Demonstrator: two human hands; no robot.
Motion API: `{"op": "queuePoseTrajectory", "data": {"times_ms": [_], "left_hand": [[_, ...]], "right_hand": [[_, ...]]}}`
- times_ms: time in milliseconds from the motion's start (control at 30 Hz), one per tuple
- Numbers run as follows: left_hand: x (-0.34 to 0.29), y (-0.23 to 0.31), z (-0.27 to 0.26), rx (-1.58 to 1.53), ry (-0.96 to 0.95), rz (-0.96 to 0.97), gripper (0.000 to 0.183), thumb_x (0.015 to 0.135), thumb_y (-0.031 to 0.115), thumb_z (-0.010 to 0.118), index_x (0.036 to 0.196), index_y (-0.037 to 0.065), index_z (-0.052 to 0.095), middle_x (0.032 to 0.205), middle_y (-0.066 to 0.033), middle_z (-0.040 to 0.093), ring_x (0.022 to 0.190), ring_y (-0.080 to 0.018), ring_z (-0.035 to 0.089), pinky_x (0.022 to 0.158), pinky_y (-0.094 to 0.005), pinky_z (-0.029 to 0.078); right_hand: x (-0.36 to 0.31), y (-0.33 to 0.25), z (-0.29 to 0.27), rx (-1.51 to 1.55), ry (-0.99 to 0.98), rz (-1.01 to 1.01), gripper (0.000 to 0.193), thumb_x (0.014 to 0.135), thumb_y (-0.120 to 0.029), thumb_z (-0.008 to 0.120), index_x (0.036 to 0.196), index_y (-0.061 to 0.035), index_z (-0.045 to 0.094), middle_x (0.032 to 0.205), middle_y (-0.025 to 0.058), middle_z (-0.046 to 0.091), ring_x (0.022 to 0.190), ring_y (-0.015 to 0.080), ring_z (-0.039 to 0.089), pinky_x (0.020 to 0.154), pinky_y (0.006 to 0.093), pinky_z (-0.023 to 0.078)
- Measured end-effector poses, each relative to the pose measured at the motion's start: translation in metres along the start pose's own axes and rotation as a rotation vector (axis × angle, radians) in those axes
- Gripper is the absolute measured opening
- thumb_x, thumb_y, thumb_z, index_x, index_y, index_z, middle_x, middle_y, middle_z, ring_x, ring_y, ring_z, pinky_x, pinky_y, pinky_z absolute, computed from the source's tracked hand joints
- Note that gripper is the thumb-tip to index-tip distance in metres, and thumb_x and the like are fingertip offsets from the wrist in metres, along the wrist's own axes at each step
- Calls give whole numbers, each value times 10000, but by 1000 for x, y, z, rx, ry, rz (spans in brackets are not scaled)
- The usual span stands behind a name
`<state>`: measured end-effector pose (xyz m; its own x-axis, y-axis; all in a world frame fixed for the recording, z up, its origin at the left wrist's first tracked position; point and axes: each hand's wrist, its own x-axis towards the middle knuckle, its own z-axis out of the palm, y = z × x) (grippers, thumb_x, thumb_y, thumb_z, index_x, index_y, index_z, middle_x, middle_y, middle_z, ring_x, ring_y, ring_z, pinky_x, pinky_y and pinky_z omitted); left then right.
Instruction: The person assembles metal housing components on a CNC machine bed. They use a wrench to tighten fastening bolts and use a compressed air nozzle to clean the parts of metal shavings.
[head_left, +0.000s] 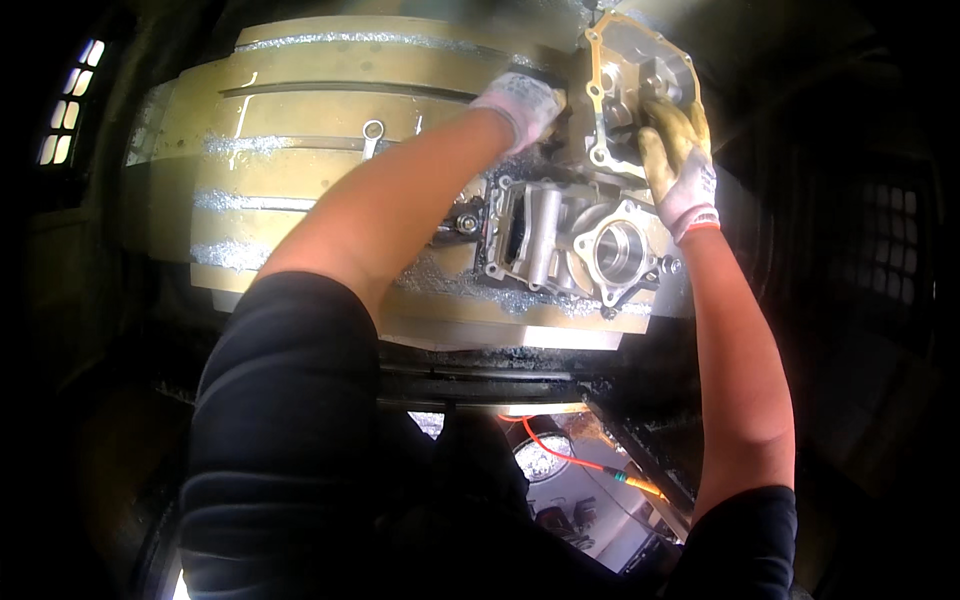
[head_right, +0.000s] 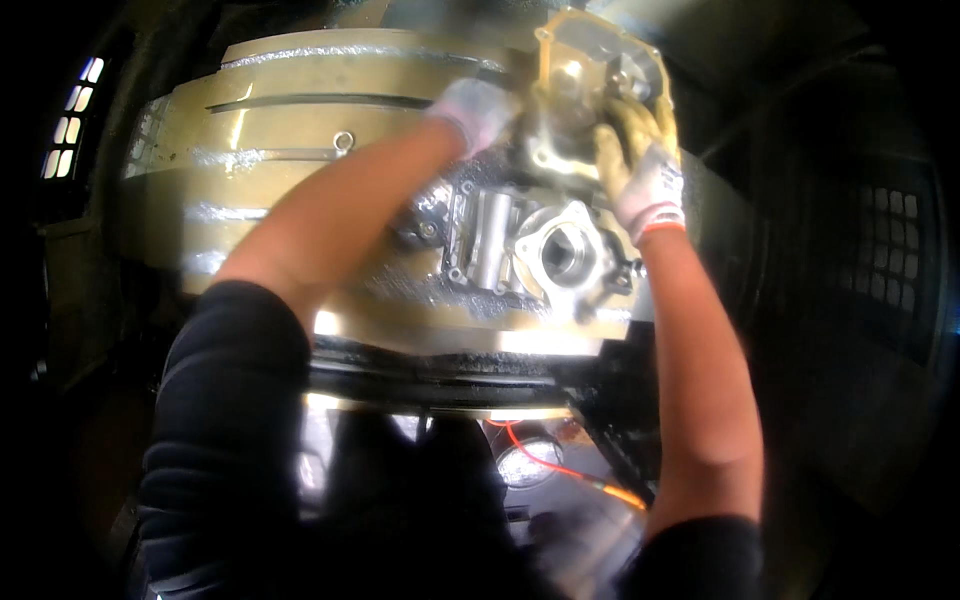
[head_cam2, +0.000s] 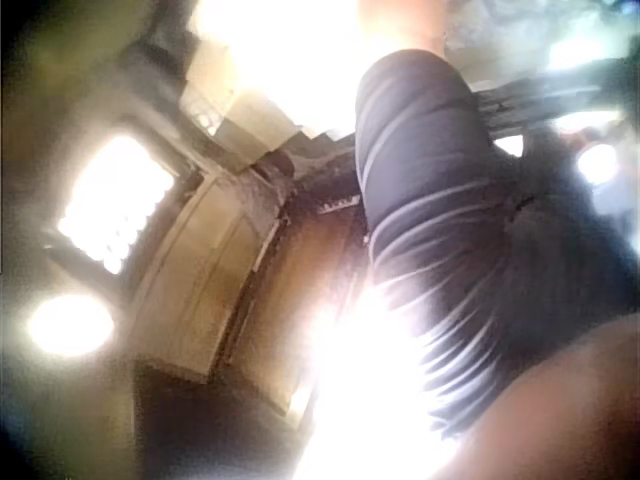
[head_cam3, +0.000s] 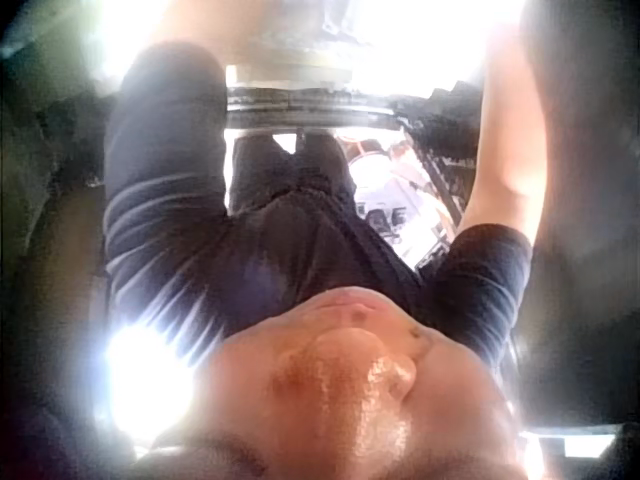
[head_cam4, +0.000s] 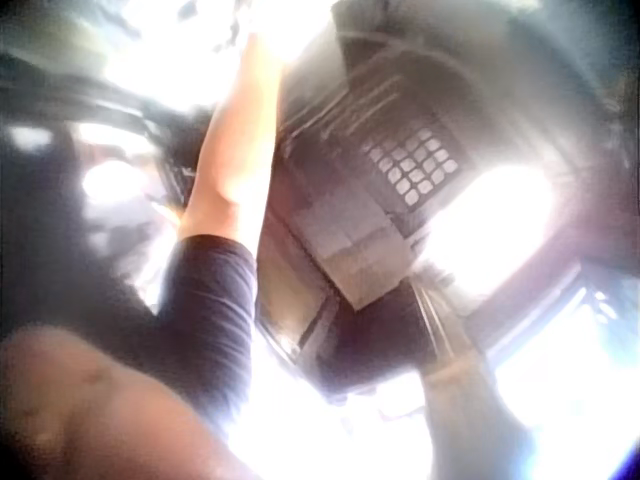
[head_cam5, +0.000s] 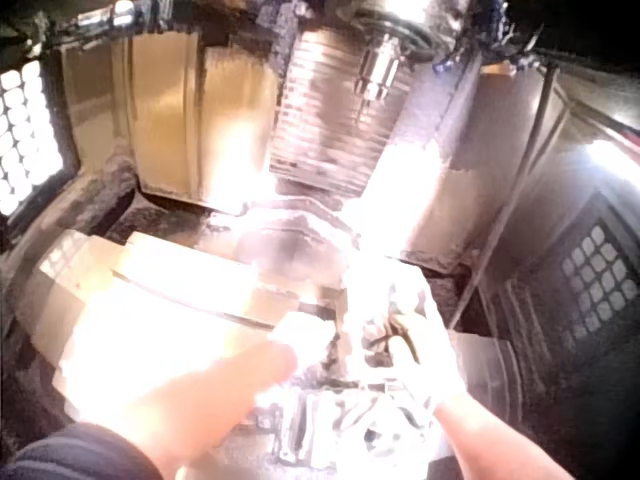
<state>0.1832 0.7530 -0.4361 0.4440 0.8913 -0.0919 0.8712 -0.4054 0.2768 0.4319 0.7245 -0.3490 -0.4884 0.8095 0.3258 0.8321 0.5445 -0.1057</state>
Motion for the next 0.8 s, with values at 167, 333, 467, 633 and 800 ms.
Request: {"op": "queuePoseTrajectory", "data": {"times_ms": [167,333,467,633,800], "left_hand": [[-10,-1,-16,-5,65,49,410,852,329,764,1137,51,662,1182,-169,704,1145,-339,663,985,-450,521],[-17,-17,5,4,-44,19,646,858,415,754,1346,52,535,1458,-206,526,1397,-358,464,1139,-461,409],[-16,-24,12,125,-113,38,785,865,455,733,1464,49,428,1417,-209,554,1360,-354,504,1131,-452,424],[-40,-49,8,75,-150,-40,803,845,459,735,1487,73,444,1415,-217,546,1329,-365,525,1134,-431,423],[-47,-49,21,8,-71,-42,897,806,501,766,1527,99,416,1410,-192,560,1306,-363,543,1115,-429,433]], "right_hand": [[-6,9,3,-20,-2,32,402,977,-313,612,1318,-105,650,1396,148,619,1414,452,427,1161,501,382],[1,1,-1,34,-15,55,375,983,-266,604,1319,-106,654,1390,140,630,1417,442,426,1185,475,348],[-4,7,3,-2,-1,36,379,982,-264,601,1318,-96,653,1377,144,637,1417,438,427,1187,471,346],[-4,8,3,23,-21,53,386,979,-267,603,1323,-97,654,1400,143,626,1428,434,415,1195,466,337],[-4,5,5,17,-20,55,375,985,-276,596,1314,-108,662,1406,126,628,1444,422,396,1197,447,338]]}}
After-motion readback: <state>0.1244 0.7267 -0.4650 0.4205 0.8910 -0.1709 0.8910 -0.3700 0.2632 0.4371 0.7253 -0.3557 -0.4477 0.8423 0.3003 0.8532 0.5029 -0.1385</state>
